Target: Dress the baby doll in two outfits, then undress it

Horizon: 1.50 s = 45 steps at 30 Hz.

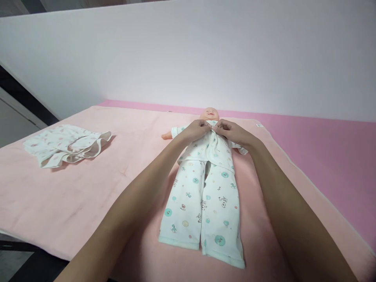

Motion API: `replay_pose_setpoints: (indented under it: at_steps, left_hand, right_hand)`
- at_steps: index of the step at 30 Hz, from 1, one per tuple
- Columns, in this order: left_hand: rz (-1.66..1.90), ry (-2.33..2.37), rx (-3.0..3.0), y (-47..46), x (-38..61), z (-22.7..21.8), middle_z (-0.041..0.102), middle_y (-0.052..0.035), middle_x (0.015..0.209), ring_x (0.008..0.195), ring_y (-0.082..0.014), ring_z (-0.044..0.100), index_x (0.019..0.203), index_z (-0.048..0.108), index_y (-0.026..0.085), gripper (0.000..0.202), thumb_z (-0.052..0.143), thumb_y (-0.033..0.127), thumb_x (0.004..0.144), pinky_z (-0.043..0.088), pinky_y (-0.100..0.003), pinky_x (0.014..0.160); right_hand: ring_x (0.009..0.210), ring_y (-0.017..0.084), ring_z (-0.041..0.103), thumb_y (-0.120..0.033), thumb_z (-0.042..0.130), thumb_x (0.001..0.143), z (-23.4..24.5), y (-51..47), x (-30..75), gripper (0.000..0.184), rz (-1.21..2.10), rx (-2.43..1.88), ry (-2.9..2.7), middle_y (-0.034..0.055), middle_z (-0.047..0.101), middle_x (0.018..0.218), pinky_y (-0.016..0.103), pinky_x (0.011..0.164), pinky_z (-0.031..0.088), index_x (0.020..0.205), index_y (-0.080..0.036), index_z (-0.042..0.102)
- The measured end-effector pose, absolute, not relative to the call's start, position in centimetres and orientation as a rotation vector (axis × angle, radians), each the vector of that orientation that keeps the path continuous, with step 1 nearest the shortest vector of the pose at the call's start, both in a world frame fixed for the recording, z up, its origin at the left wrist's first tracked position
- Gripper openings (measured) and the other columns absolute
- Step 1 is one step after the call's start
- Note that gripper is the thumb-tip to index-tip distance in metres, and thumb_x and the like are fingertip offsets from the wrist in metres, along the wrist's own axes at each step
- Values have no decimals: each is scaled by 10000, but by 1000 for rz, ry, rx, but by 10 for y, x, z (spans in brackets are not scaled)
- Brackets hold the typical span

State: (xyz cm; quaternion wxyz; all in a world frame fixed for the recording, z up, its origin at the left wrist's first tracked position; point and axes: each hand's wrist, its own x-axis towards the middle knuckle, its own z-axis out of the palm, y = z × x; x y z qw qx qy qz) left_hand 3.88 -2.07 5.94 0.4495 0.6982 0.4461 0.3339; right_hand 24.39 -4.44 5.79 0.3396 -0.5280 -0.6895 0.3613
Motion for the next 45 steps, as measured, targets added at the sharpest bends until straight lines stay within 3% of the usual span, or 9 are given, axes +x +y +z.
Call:
replay_pose_setpoints:
  at_steps: [4,10,16,20,27,32,37,45]
  left_hand:
    - [799,1056,1606,-19,37,58,717,-65,933,903,-213,636,893,683,176,73,661,245,891,468,-325,845]
    - [791,1034,1604,-16,36,55,695,-60,918,872,-199,617,847,664,173,161,682,316,919,456,-325,826]
    - [808,1072,1605,-20,37,58,681,-55,889,828,-187,600,849,679,173,149,680,302,922,448,-327,817]
    - [818,1053,1617,-21,37,57,684,-53,895,817,-180,593,814,662,179,178,680,322,918,449,-314,795]
    - [892,1236,1727,-6,44,64,661,-46,803,770,-191,567,800,641,185,128,688,285,864,430,-308,734]
    - [893,1263,1724,14,59,63,636,-39,699,785,-210,601,691,583,183,255,722,313,860,442,-318,756]
    - [1015,1253,1662,21,70,48,548,0,612,765,-186,582,666,544,186,274,696,282,873,448,-286,712]
    - [1003,1238,1693,23,68,45,557,-1,638,758,-183,582,692,575,184,198,658,248,860,449,-282,692]
  right_hand:
    - [748,171,516,-549,870,783,53,-45,247,390,1048,-1330,-1691,1,600,831,300,673,413,908,-248,655]
    - [687,136,467,-629,815,832,46,-41,254,423,1174,-1311,-1569,-18,577,792,267,614,394,901,-247,648]
    - [692,141,523,-559,888,779,42,-38,253,431,1163,-1384,-1509,0,646,835,255,605,430,1010,-250,695]
    - [682,143,532,-550,850,824,42,-37,253,390,1130,-1402,-1513,2,661,838,257,606,432,1016,-250,690]
    - [652,149,500,-557,741,909,53,-15,248,349,881,-1583,-1530,14,644,798,269,612,415,870,-230,623]
    - [725,191,553,-513,765,872,53,5,237,335,728,-1694,-1483,42,655,781,300,653,404,799,-207,651]
    - [728,179,573,-457,803,841,46,9,241,280,801,-1673,-1474,34,691,812,282,647,420,861,-199,696]
    - [665,136,510,-377,835,804,44,10,245,253,847,-1598,-1445,1,654,787,249,622,422,888,-213,661]
